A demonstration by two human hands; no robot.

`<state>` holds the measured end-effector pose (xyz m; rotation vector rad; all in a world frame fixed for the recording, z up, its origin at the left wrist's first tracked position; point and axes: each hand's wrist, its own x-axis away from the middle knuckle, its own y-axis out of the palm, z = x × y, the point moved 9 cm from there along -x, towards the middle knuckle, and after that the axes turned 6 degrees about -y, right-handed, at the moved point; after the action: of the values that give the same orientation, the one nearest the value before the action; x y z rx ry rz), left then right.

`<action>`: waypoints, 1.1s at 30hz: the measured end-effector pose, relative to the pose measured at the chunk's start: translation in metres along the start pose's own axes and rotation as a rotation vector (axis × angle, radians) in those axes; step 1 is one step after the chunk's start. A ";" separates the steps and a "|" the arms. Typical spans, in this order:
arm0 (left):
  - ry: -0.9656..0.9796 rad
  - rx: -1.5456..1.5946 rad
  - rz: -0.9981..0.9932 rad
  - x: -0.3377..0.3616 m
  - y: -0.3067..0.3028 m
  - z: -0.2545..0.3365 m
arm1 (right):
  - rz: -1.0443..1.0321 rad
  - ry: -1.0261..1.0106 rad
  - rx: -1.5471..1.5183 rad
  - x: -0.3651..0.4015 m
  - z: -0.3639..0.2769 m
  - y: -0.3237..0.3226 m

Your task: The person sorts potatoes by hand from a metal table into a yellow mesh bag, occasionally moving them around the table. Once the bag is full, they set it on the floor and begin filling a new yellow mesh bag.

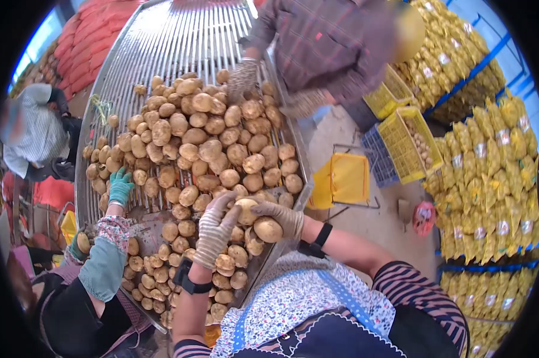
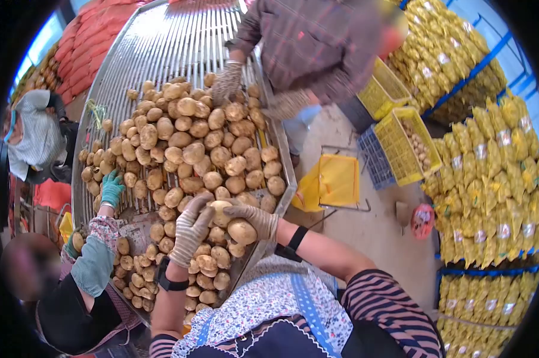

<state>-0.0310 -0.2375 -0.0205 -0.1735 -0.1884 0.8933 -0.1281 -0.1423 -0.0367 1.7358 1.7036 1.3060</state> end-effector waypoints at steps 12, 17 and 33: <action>-0.512 0.267 0.482 0.133 -0.019 -0.124 | 0.912 -0.407 -0.114 0.183 -0.092 -0.401; -0.492 0.232 0.531 0.144 -0.012 -0.105 | 1.053 -0.675 0.729 0.146 -0.165 -0.369; -0.145 -0.390 0.485 0.090 -0.103 -0.043 | 0.008 -0.712 2.619 -0.258 -0.056 0.027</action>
<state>0.1118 -0.2333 -0.0301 -0.5333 -0.4694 1.3480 -0.1148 -0.4038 -0.0766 1.8391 2.2059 -2.6949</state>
